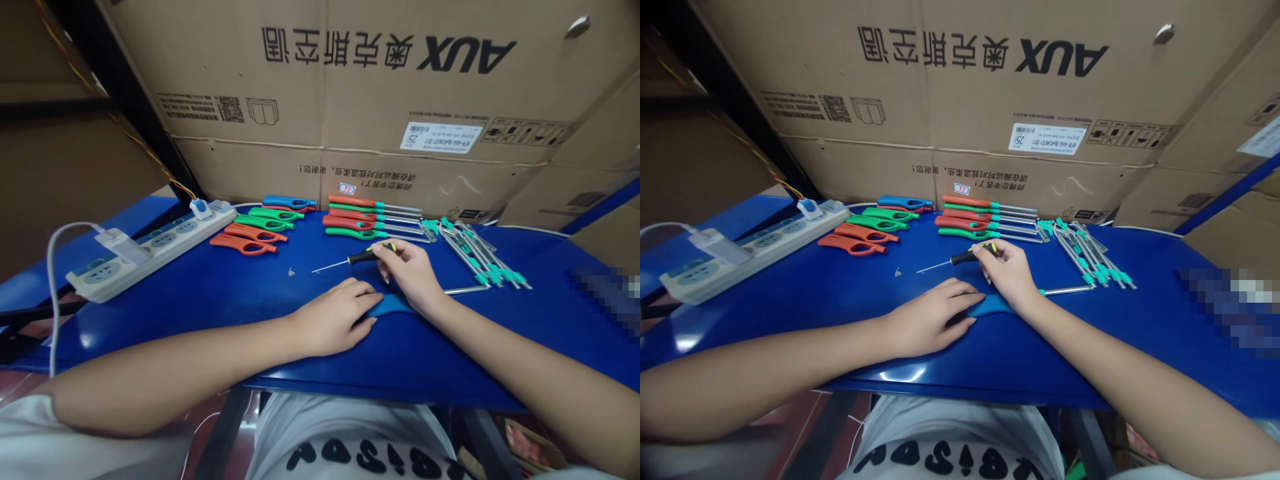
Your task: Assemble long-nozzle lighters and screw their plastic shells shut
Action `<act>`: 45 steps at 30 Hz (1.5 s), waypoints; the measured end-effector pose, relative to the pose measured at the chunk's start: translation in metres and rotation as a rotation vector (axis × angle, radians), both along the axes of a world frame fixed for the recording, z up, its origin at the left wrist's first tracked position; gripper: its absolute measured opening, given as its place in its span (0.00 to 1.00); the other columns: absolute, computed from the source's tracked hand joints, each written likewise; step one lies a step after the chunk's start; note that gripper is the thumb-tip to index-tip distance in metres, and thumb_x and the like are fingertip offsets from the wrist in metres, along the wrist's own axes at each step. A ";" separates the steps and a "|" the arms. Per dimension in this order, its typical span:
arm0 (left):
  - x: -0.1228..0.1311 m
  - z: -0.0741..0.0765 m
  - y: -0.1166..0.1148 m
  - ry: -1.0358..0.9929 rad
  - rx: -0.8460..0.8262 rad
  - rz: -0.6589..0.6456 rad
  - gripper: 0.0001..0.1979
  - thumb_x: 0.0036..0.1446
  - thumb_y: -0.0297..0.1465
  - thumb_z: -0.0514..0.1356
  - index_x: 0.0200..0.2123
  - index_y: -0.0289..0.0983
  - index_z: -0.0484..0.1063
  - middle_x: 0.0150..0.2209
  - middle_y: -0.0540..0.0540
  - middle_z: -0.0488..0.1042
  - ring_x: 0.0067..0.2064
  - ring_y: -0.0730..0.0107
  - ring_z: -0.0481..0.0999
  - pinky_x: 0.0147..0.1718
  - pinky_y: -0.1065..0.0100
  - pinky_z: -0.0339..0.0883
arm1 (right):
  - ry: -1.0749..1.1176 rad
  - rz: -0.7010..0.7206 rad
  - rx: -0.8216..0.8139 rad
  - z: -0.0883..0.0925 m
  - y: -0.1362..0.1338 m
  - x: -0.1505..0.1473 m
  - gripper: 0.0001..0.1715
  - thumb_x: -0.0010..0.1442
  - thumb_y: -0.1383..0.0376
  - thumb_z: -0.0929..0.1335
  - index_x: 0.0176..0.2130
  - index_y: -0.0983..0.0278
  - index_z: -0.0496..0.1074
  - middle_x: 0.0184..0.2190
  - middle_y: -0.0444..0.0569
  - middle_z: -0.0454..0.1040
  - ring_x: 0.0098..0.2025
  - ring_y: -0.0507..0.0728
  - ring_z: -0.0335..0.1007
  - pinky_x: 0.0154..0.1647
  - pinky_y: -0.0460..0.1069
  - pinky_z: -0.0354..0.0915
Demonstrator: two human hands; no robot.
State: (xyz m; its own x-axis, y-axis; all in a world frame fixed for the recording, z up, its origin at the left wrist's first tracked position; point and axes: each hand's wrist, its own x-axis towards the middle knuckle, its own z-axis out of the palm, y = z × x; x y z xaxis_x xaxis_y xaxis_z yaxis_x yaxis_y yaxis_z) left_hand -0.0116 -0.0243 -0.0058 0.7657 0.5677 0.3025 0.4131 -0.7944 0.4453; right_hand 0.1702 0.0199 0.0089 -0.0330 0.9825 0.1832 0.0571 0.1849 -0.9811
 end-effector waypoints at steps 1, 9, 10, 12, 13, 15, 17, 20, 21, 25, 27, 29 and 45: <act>0.000 -0.001 0.002 -0.016 -0.012 -0.004 0.19 0.67 0.30 0.57 0.58 0.32 0.70 0.53 0.37 0.74 0.54 0.56 0.71 0.57 0.58 0.68 | 0.054 -0.026 0.022 0.002 0.001 0.002 0.21 0.52 0.50 0.76 0.29 0.64 0.72 0.16 0.39 0.65 0.17 0.47 0.57 0.17 0.44 0.55; 0.000 -0.006 0.019 -0.194 -0.132 -0.015 0.21 0.63 0.35 0.64 0.58 0.37 0.72 0.54 0.39 0.76 0.56 0.57 0.75 0.58 0.57 0.68 | 0.316 -0.086 0.167 0.024 0.008 0.025 0.25 0.54 0.45 0.74 0.32 0.60 0.62 0.19 0.37 0.66 0.15 0.49 0.59 0.14 0.45 0.57; 0.000 -0.006 0.020 -0.228 -0.148 0.018 0.21 0.62 0.36 0.65 0.57 0.37 0.73 0.54 0.39 0.77 0.56 0.57 0.76 0.58 0.57 0.68 | 0.315 -0.088 0.170 0.025 0.009 0.027 0.24 0.55 0.46 0.73 0.32 0.60 0.62 0.19 0.37 0.65 0.15 0.49 0.59 0.14 0.45 0.57; 0.001 -0.005 0.020 -0.308 -0.191 0.091 0.21 0.60 0.37 0.67 0.55 0.37 0.75 0.53 0.39 0.78 0.54 0.58 0.77 0.56 0.58 0.70 | 0.328 -0.093 0.176 0.026 0.010 0.030 0.22 0.56 0.48 0.72 0.32 0.60 0.63 0.18 0.37 0.64 0.15 0.49 0.58 0.14 0.45 0.56; 0.002 -0.005 0.020 -0.353 -0.217 0.124 0.21 0.59 0.37 0.67 0.54 0.37 0.75 0.52 0.40 0.78 0.52 0.59 0.79 0.55 0.59 0.71 | 0.337 -0.092 0.175 0.026 0.010 0.031 0.21 0.56 0.49 0.72 0.31 0.60 0.63 0.18 0.37 0.63 0.15 0.48 0.58 0.14 0.45 0.56; 0.003 -0.003 0.020 -0.463 -0.285 0.179 0.21 0.58 0.37 0.68 0.54 0.36 0.75 0.50 0.40 0.80 0.49 0.61 0.80 0.52 0.60 0.74 | 0.348 -0.091 0.171 0.026 0.010 0.032 0.20 0.57 0.50 0.71 0.31 0.60 0.63 0.18 0.37 0.62 0.15 0.48 0.57 0.14 0.45 0.55; 0.004 -0.002 0.020 -0.580 -0.364 0.217 0.21 0.58 0.36 0.68 0.52 0.35 0.75 0.48 0.40 0.81 0.46 0.63 0.81 0.49 0.62 0.76 | 0.345 -0.092 0.161 0.026 0.009 0.031 0.18 0.58 0.51 0.70 0.31 0.60 0.63 0.18 0.37 0.61 0.15 0.48 0.56 0.14 0.45 0.54; 0.005 0.001 0.020 -0.686 -0.413 0.273 0.16 0.58 0.37 0.68 0.46 0.35 0.78 0.43 0.43 0.83 0.42 0.65 0.82 0.44 0.66 0.77 | 0.324 -0.090 0.135 0.028 0.007 0.030 0.19 0.58 0.51 0.70 0.29 0.60 0.62 0.18 0.38 0.60 0.15 0.49 0.56 0.14 0.46 0.53; 0.004 0.002 0.019 -0.693 -0.406 0.290 0.13 0.58 0.37 0.68 0.44 0.35 0.79 0.41 0.44 0.83 0.41 0.65 0.82 0.42 0.67 0.77 | 0.310 -0.087 0.130 0.028 0.006 0.030 0.19 0.58 0.51 0.70 0.29 0.60 0.62 0.18 0.38 0.60 0.15 0.49 0.55 0.14 0.46 0.53; 0.002 0.005 0.017 -0.707 -0.374 0.334 0.10 0.59 0.38 0.68 0.36 0.36 0.81 0.34 0.46 0.84 0.35 0.67 0.82 0.36 0.68 0.77 | 0.239 -0.096 0.130 0.030 0.005 0.030 0.22 0.58 0.47 0.69 0.29 0.59 0.61 0.19 0.38 0.57 0.16 0.49 0.54 0.15 0.47 0.54; 0.002 0.006 0.016 -0.717 -0.355 0.339 0.10 0.58 0.38 0.68 0.36 0.36 0.82 0.34 0.46 0.84 0.34 0.66 0.82 0.36 0.68 0.77 | 0.232 -0.098 0.128 0.031 0.004 0.030 0.23 0.57 0.46 0.69 0.28 0.59 0.61 0.19 0.38 0.57 0.16 0.49 0.54 0.15 0.47 0.54; 0.002 0.008 0.016 -0.712 -0.331 0.336 0.09 0.58 0.36 0.68 0.36 0.36 0.82 0.34 0.46 0.84 0.35 0.66 0.83 0.36 0.69 0.77 | 0.251 -0.097 0.127 0.031 0.004 0.030 0.22 0.56 0.47 0.70 0.28 0.59 0.61 0.18 0.38 0.57 0.16 0.49 0.54 0.15 0.47 0.54; 0.000 0.007 0.016 -0.539 -0.303 0.316 0.06 0.58 0.35 0.68 0.35 0.39 0.84 0.35 0.47 0.85 0.37 0.64 0.84 0.39 0.68 0.76 | -0.005 -0.106 0.295 0.041 0.002 0.040 0.22 0.59 0.46 0.72 0.31 0.59 0.66 0.18 0.38 0.63 0.16 0.49 0.59 0.15 0.47 0.56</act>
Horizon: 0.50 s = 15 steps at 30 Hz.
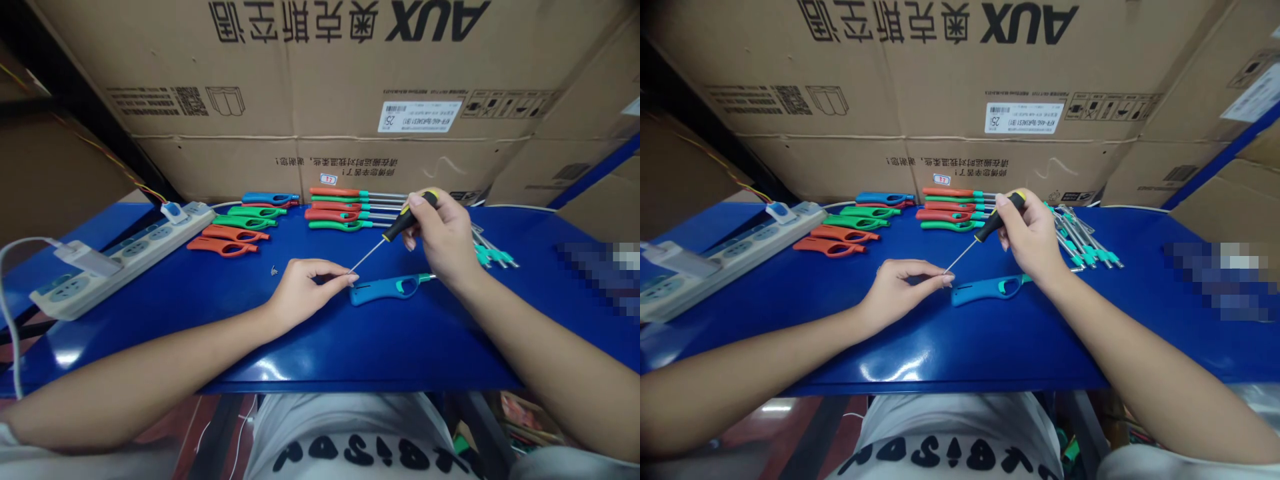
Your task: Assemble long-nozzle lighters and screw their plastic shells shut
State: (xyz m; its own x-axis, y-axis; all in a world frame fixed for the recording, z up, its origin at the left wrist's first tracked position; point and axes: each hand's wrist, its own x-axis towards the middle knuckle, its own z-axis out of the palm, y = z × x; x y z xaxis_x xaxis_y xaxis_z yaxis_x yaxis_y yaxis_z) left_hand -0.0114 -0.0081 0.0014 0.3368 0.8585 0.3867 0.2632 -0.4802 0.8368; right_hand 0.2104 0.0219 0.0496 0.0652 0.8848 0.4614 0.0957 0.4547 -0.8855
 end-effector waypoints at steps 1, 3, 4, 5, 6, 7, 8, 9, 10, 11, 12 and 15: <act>0.000 -0.001 0.000 0.024 -0.005 -0.024 0.06 0.58 0.35 0.68 0.35 0.39 0.84 0.35 0.47 0.85 0.37 0.65 0.84 0.38 0.69 0.75 | -0.049 0.030 0.027 0.006 -0.003 0.001 0.22 0.58 0.46 0.73 0.32 0.59 0.67 0.19 0.39 0.64 0.16 0.49 0.60 0.15 0.47 0.57; 0.001 -0.001 -0.001 0.064 -0.005 -0.068 0.06 0.58 0.34 0.68 0.34 0.39 0.84 0.34 0.47 0.84 0.35 0.66 0.83 0.35 0.70 0.74 | -0.146 0.123 0.056 0.019 -0.010 0.003 0.21 0.57 0.46 0.73 0.34 0.59 0.70 0.22 0.40 0.68 0.17 0.49 0.63 0.17 0.47 0.60; 0.002 -0.002 -0.002 0.079 -0.004 -0.085 0.06 0.58 0.34 0.68 0.34 0.39 0.84 0.33 0.47 0.84 0.33 0.67 0.82 0.33 0.70 0.72 | -0.188 0.179 0.047 0.025 -0.014 0.002 0.20 0.57 0.47 0.74 0.36 0.59 0.72 0.24 0.42 0.70 0.19 0.49 0.65 0.18 0.47 0.62; 0.003 -0.002 -0.003 0.090 -0.001 -0.095 0.06 0.58 0.34 0.69 0.33 0.38 0.84 0.33 0.47 0.83 0.32 0.68 0.81 0.31 0.70 0.71 | -0.222 0.239 0.015 0.031 -0.018 0.001 0.20 0.57 0.48 0.74 0.37 0.60 0.73 0.26 0.43 0.73 0.20 0.50 0.67 0.19 0.47 0.64; 0.003 -0.002 -0.004 0.098 -0.001 -0.101 0.06 0.57 0.35 0.69 0.33 0.38 0.84 0.32 0.46 0.83 0.30 0.69 0.80 0.30 0.70 0.70 | -0.243 0.295 -0.016 0.037 -0.022 0.000 0.20 0.56 0.48 0.75 0.39 0.60 0.75 0.29 0.44 0.75 0.22 0.50 0.69 0.20 0.47 0.66; 0.004 -0.002 -0.004 0.104 -0.001 -0.107 0.07 0.57 0.35 0.69 0.33 0.38 0.84 0.31 0.46 0.83 0.30 0.69 0.79 0.29 0.71 0.69 | -0.268 0.347 -0.040 0.041 -0.025 -0.003 0.20 0.56 0.49 0.75 0.40 0.60 0.75 0.30 0.45 0.76 0.23 0.51 0.70 0.21 0.47 0.68; 0.005 -0.002 -0.005 0.111 -0.003 -0.114 0.07 0.57 0.35 0.69 0.32 0.38 0.84 0.31 0.46 0.83 0.30 0.69 0.79 0.29 0.71 0.69 | -0.298 0.387 -0.050 0.043 -0.027 -0.006 0.20 0.56 0.50 0.75 0.42 0.60 0.76 0.31 0.45 0.77 0.23 0.51 0.71 0.21 0.47 0.69; 0.005 -0.002 -0.006 0.116 -0.006 -0.120 0.07 0.57 0.35 0.69 0.32 0.38 0.84 0.31 0.46 0.82 0.30 0.69 0.79 0.29 0.71 0.69 | -0.323 0.397 -0.036 0.044 -0.028 -0.009 0.20 0.56 0.51 0.75 0.44 0.59 0.76 0.32 0.45 0.77 0.24 0.52 0.72 0.22 0.47 0.70; 0.006 -0.002 -0.007 0.119 -0.011 -0.125 0.07 0.57 0.35 0.69 0.32 0.38 0.84 0.31 0.46 0.82 0.31 0.69 0.79 0.30 0.71 0.69 | -0.343 0.374 0.003 0.043 -0.029 -0.013 0.21 0.56 0.52 0.75 0.46 0.58 0.76 0.33 0.45 0.78 0.26 0.53 0.74 0.23 0.47 0.71; 0.006 -0.002 -0.008 0.118 -0.018 -0.129 0.07 0.58 0.35 0.68 0.32 0.38 0.84 0.31 0.46 0.82 0.31 0.69 0.79 0.30 0.71 0.69 | -0.354 0.319 0.061 0.041 -0.030 -0.016 0.21 0.55 0.53 0.76 0.47 0.57 0.76 0.34 0.45 0.78 0.29 0.54 0.75 0.26 0.48 0.73; 0.006 -0.002 -0.008 0.116 -0.024 -0.134 0.06 0.58 0.34 0.68 0.33 0.38 0.84 0.31 0.46 0.83 0.32 0.69 0.80 0.31 0.71 0.69 | -0.354 0.239 0.133 0.038 -0.031 -0.019 0.23 0.54 0.54 0.76 0.48 0.57 0.76 0.36 0.45 0.79 0.32 0.55 0.77 0.28 0.48 0.74; 0.006 -0.002 -0.008 0.109 -0.036 -0.143 0.06 0.58 0.34 0.68 0.33 0.38 0.84 0.32 0.46 0.83 0.32 0.69 0.80 0.33 0.70 0.70 | -0.352 0.040 0.307 0.027 -0.032 -0.022 0.25 0.50 0.56 0.79 0.47 0.56 0.76 0.44 0.48 0.79 0.40 0.58 0.78 0.39 0.51 0.76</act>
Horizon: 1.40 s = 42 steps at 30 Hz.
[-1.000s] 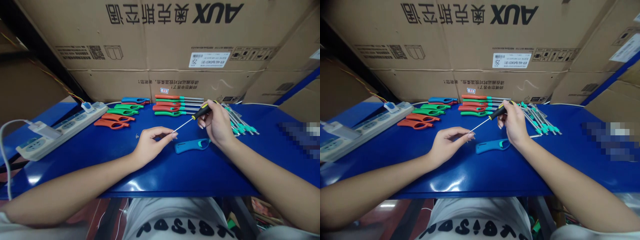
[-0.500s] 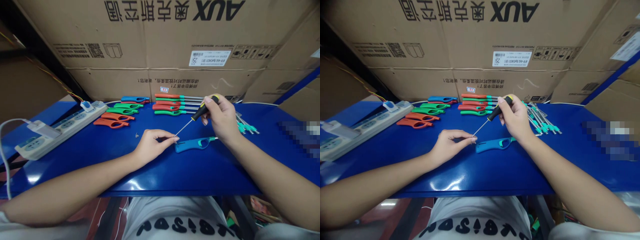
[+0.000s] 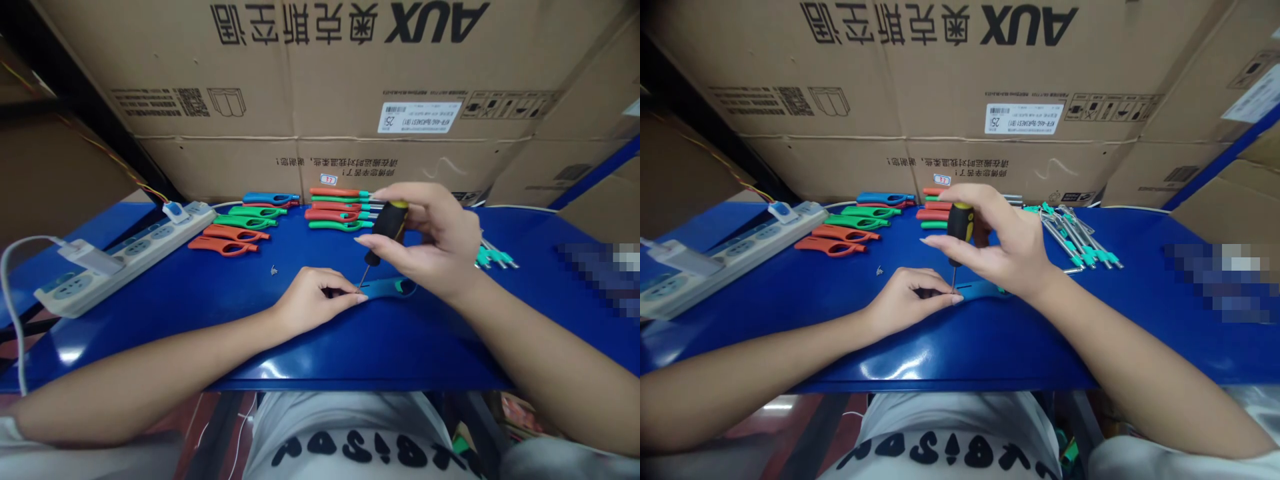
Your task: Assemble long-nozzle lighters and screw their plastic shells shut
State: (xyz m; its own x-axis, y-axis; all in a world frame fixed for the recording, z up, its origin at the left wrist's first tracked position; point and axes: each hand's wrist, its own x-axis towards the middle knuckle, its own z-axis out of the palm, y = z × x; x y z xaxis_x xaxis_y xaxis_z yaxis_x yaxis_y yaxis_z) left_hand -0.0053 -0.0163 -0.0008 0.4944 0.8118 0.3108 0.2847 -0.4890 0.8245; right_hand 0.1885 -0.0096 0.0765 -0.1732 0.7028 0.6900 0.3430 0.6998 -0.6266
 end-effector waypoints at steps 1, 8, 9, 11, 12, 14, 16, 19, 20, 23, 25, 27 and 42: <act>0.000 0.000 0.000 0.001 -0.003 -0.002 0.07 0.58 0.34 0.68 0.33 0.37 0.84 0.32 0.46 0.83 0.32 0.68 0.80 0.33 0.70 0.71 | -0.001 -0.013 0.023 -0.003 0.000 0.001 0.26 0.49 0.56 0.80 0.47 0.56 0.76 0.46 0.48 0.79 0.41 0.58 0.78 0.40 0.51 0.76; -0.001 -0.001 0.005 -0.009 -0.029 -0.008 0.10 0.58 0.37 0.68 0.31 0.36 0.83 0.30 0.46 0.81 0.29 0.71 0.76 0.28 0.71 0.67 | 0.070 0.301 -0.252 -0.009 0.004 0.010 0.34 0.56 0.56 0.76 0.59 0.54 0.67 0.49 0.49 0.77 0.37 0.55 0.78 0.26 0.46 0.74; -0.001 -0.001 0.006 -0.020 -0.024 -0.018 0.10 0.59 0.37 0.68 0.32 0.36 0.83 0.30 0.46 0.80 0.29 0.71 0.76 0.28 0.71 0.67 | 0.092 0.301 -0.250 -0.010 0.005 0.011 0.34 0.56 0.57 0.76 0.59 0.54 0.66 0.49 0.48 0.77 0.35 0.54 0.78 0.24 0.45 0.73; -0.001 -0.001 0.008 -0.035 -0.001 -0.028 0.09 0.58 0.37 0.68 0.35 0.36 0.83 0.33 0.46 0.80 0.30 0.72 0.76 0.29 0.71 0.68 | 0.143 0.245 -0.219 -0.012 0.006 0.012 0.33 0.55 0.59 0.77 0.58 0.54 0.67 0.48 0.47 0.77 0.33 0.52 0.77 0.23 0.43 0.71; -0.002 -0.001 0.009 -0.030 0.021 -0.026 0.10 0.57 0.37 0.69 0.37 0.37 0.83 0.35 0.45 0.80 0.31 0.72 0.76 0.30 0.71 0.69 | 0.167 0.212 -0.204 -0.013 0.007 0.012 0.33 0.55 0.60 0.77 0.57 0.54 0.68 0.48 0.46 0.77 0.33 0.51 0.77 0.23 0.43 0.71; -0.004 -0.002 0.010 0.016 0.088 -0.020 0.15 0.53 0.38 0.72 0.43 0.38 0.82 0.41 0.45 0.80 0.36 0.69 0.78 0.35 0.69 0.72 | 0.196 0.168 -0.184 -0.014 0.008 0.012 0.31 0.54 0.60 0.77 0.55 0.54 0.69 0.48 0.46 0.77 0.33 0.51 0.77 0.24 0.42 0.70; -0.005 -0.002 0.012 0.085 0.162 -0.024 0.21 0.51 0.39 0.73 0.48 0.39 0.80 0.46 0.44 0.80 0.45 0.63 0.78 0.44 0.64 0.73 | 0.200 0.147 -0.184 -0.015 0.008 0.012 0.31 0.53 0.60 0.78 0.55 0.55 0.69 0.48 0.46 0.77 0.32 0.50 0.78 0.24 0.42 0.69; -0.007 -0.004 0.013 0.176 0.214 -0.070 0.24 0.52 0.38 0.72 0.52 0.40 0.76 0.50 0.43 0.80 0.52 0.59 0.76 0.55 0.57 0.70 | 0.191 0.136 -0.189 -0.017 0.008 0.010 0.31 0.52 0.60 0.78 0.54 0.54 0.70 0.50 0.46 0.77 0.32 0.51 0.78 0.23 0.42 0.69; -0.008 -0.004 0.014 0.193 0.215 -0.087 0.24 0.53 0.37 0.71 0.53 0.39 0.75 0.51 0.43 0.79 0.53 0.58 0.76 0.56 0.56 0.69 | 0.183 0.139 -0.190 -0.018 0.008 0.009 0.32 0.52 0.60 0.78 0.54 0.54 0.70 0.50 0.46 0.76 0.33 0.52 0.78 0.23 0.42 0.69; -0.008 -0.005 0.014 0.209 0.208 -0.122 0.23 0.55 0.34 0.69 0.54 0.38 0.74 0.51 0.42 0.79 0.54 0.59 0.76 0.57 0.57 0.69 | 0.132 0.158 -0.198 -0.021 0.007 0.008 0.31 0.53 0.60 0.77 0.55 0.54 0.69 0.49 0.47 0.77 0.35 0.53 0.78 0.25 0.44 0.72; -0.008 -0.005 0.014 0.211 0.208 -0.142 0.23 0.56 0.34 0.69 0.54 0.38 0.74 0.52 0.42 0.79 0.54 0.59 0.76 0.57 0.57 0.69 | 0.095 0.172 -0.194 -0.022 0.006 0.008 0.31 0.55 0.60 0.76 0.56 0.54 0.69 0.47 0.47 0.77 0.34 0.53 0.77 0.26 0.45 0.73; -0.008 -0.005 0.015 0.219 0.211 -0.163 0.22 0.57 0.34 0.68 0.55 0.38 0.74 0.52 0.42 0.79 0.54 0.59 0.77 0.57 0.57 0.69 | 0.066 0.177 -0.176 -0.023 0.006 0.007 0.30 0.57 0.61 0.75 0.57 0.55 0.68 0.48 0.47 0.76 0.33 0.53 0.76 0.27 0.46 0.74; -0.008 -0.004 0.014 0.252 0.245 -0.218 0.20 0.61 0.32 0.65 0.56 0.38 0.72 0.54 0.42 0.78 0.55 0.60 0.76 0.57 0.58 0.69 | -0.075 0.194 0.044 -0.033 0.014 0.013 0.31 0.62 0.60 0.72 0.62 0.55 0.63 0.57 0.51 0.70 0.37 0.53 0.76 0.32 0.49 0.79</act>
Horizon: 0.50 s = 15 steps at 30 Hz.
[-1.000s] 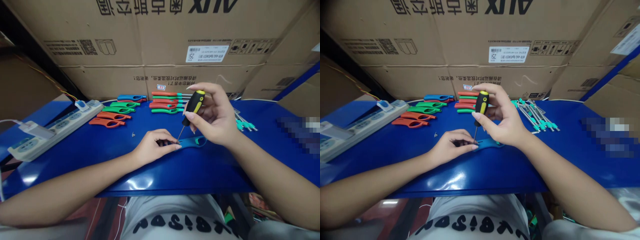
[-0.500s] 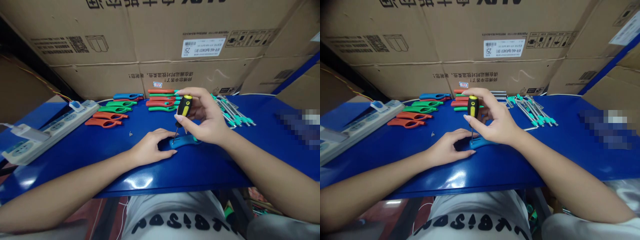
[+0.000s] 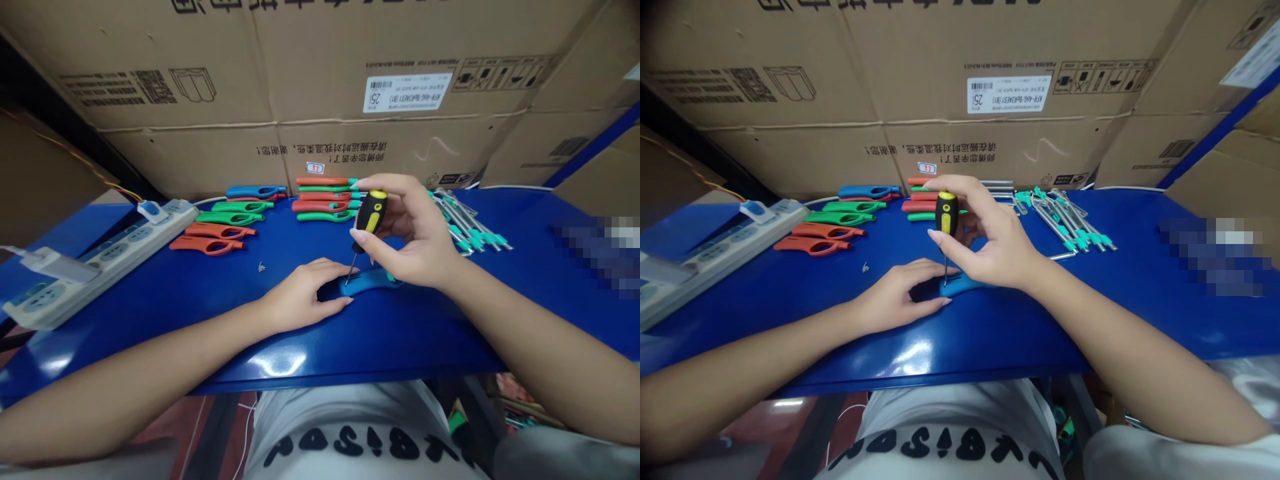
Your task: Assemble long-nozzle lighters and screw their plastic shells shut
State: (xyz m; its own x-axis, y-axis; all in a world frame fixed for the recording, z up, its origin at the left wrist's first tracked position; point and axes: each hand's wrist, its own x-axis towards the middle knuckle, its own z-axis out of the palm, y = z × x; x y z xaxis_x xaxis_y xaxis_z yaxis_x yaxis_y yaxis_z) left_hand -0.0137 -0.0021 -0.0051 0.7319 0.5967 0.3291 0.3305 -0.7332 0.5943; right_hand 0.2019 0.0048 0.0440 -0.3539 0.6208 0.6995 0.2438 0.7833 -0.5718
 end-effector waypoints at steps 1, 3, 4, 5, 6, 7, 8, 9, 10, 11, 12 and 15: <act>0.000 0.000 0.000 0.002 0.001 0.000 0.21 0.61 0.32 0.65 0.57 0.38 0.72 0.54 0.42 0.78 0.55 0.60 0.76 0.57 0.57 0.70 | -0.005 0.007 0.006 0.000 0.000 0.000 0.31 0.62 0.61 0.72 0.62 0.55 0.63 0.58 0.50 0.70 0.38 0.53 0.76 0.32 0.48 0.79; 0.000 0.001 0.000 0.007 0.002 0.000 0.21 0.61 0.32 0.65 0.58 0.38 0.72 0.53 0.42 0.78 0.55 0.59 0.76 0.56 0.57 0.70 | -0.011 0.018 0.021 -0.001 0.001 -0.001 0.30 0.62 0.62 0.72 0.61 0.55 0.63 0.59 0.50 0.69 0.38 0.53 0.76 0.32 0.48 0.79; 0.000 0.001 0.000 0.009 0.003 0.000 0.21 0.61 0.32 0.65 0.58 0.38 0.71 0.53 0.42 0.78 0.55 0.59 0.76 0.56 0.57 0.70 | -0.014 0.020 0.028 -0.001 0.001 -0.001 0.30 0.62 0.63 0.72 0.61 0.55 0.63 0.60 0.50 0.69 0.39 0.53 0.76 0.32 0.47 0.78; 0.000 0.002 0.000 0.010 0.004 -0.001 0.21 0.61 0.32 0.65 0.58 0.38 0.71 0.53 0.42 0.78 0.55 0.59 0.76 0.56 0.57 0.70 | -0.016 0.019 0.034 -0.001 0.001 -0.001 0.30 0.61 0.63 0.72 0.61 0.55 0.63 0.60 0.51 0.68 0.39 0.53 0.76 0.32 0.47 0.78; 0.000 0.002 0.000 0.011 0.003 -0.003 0.21 0.61 0.32 0.65 0.57 0.38 0.71 0.53 0.43 0.78 0.55 0.60 0.76 0.56 0.58 0.70 | -0.017 0.016 0.036 -0.002 0.001 -0.001 0.31 0.61 0.63 0.72 0.61 0.55 0.64 0.60 0.51 0.68 0.39 0.53 0.76 0.32 0.47 0.78; 0.000 0.002 0.000 0.012 0.001 -0.005 0.20 0.61 0.32 0.65 0.57 0.39 0.72 0.53 0.43 0.78 0.55 0.60 0.76 0.57 0.58 0.69 | -0.017 0.016 0.035 -0.002 0.001 -0.001 0.31 0.61 0.63 0.72 0.61 0.56 0.63 0.60 0.51 0.69 0.39 0.53 0.77 0.32 0.47 0.78; 0.000 0.001 0.000 0.013 -0.001 -0.006 0.19 0.62 0.31 0.65 0.56 0.39 0.72 0.53 0.43 0.78 0.55 0.60 0.76 0.57 0.58 0.69 | -0.016 0.017 0.029 -0.002 0.001 -0.002 0.32 0.61 0.63 0.72 0.62 0.55 0.63 0.60 0.51 0.69 0.39 0.53 0.77 0.32 0.47 0.78; 0.000 0.001 -0.001 0.014 -0.003 -0.006 0.18 0.62 0.31 0.64 0.55 0.39 0.72 0.52 0.44 0.78 0.54 0.61 0.76 0.56 0.59 0.69 | -0.014 0.021 0.023 -0.002 0.001 -0.002 0.33 0.61 0.63 0.72 0.62 0.55 0.62 0.60 0.52 0.69 0.40 0.53 0.77 0.32 0.47 0.78; 0.000 0.001 -0.001 0.015 -0.005 -0.002 0.16 0.62 0.31 0.64 0.53 0.39 0.72 0.51 0.44 0.78 0.54 0.61 0.76 0.56 0.59 0.69 | -0.012 0.026 0.018 -0.002 0.000 -0.002 0.34 0.61 0.63 0.72 0.63 0.55 0.62 0.61 0.52 0.69 0.41 0.54 0.78 0.32 0.47 0.78; 0.000 0.001 -0.001 0.017 -0.006 0.005 0.15 0.62 0.31 0.65 0.51 0.39 0.72 0.50 0.45 0.78 0.53 0.62 0.77 0.55 0.60 0.70 | -0.009 0.029 0.016 -0.002 0.000 -0.002 0.35 0.61 0.63 0.72 0.64 0.55 0.61 0.61 0.52 0.68 0.42 0.55 0.78 0.32 0.47 0.78; 0.000 0.001 -0.001 0.020 -0.006 0.013 0.14 0.62 0.31 0.65 0.50 0.39 0.72 0.48 0.46 0.78 0.52 0.62 0.77 0.55 0.61 0.70 | -0.006 0.029 0.020 -0.003 0.000 -0.003 0.35 0.61 0.64 0.72 0.64 0.55 0.61 0.62 0.52 0.68 0.43 0.55 0.78 0.32 0.47 0.79; 0.000 0.001 -0.001 0.019 -0.004 0.033 0.12 0.61 0.32 0.65 0.48 0.38 0.71 0.47 0.47 0.78 0.51 0.64 0.78 0.54 0.63 0.70 | -0.003 0.015 0.055 -0.003 0.000 -0.003 0.34 0.61 0.63 0.72 0.63 0.55 0.63 0.62 0.51 0.68 0.46 0.57 0.78 0.34 0.48 0.79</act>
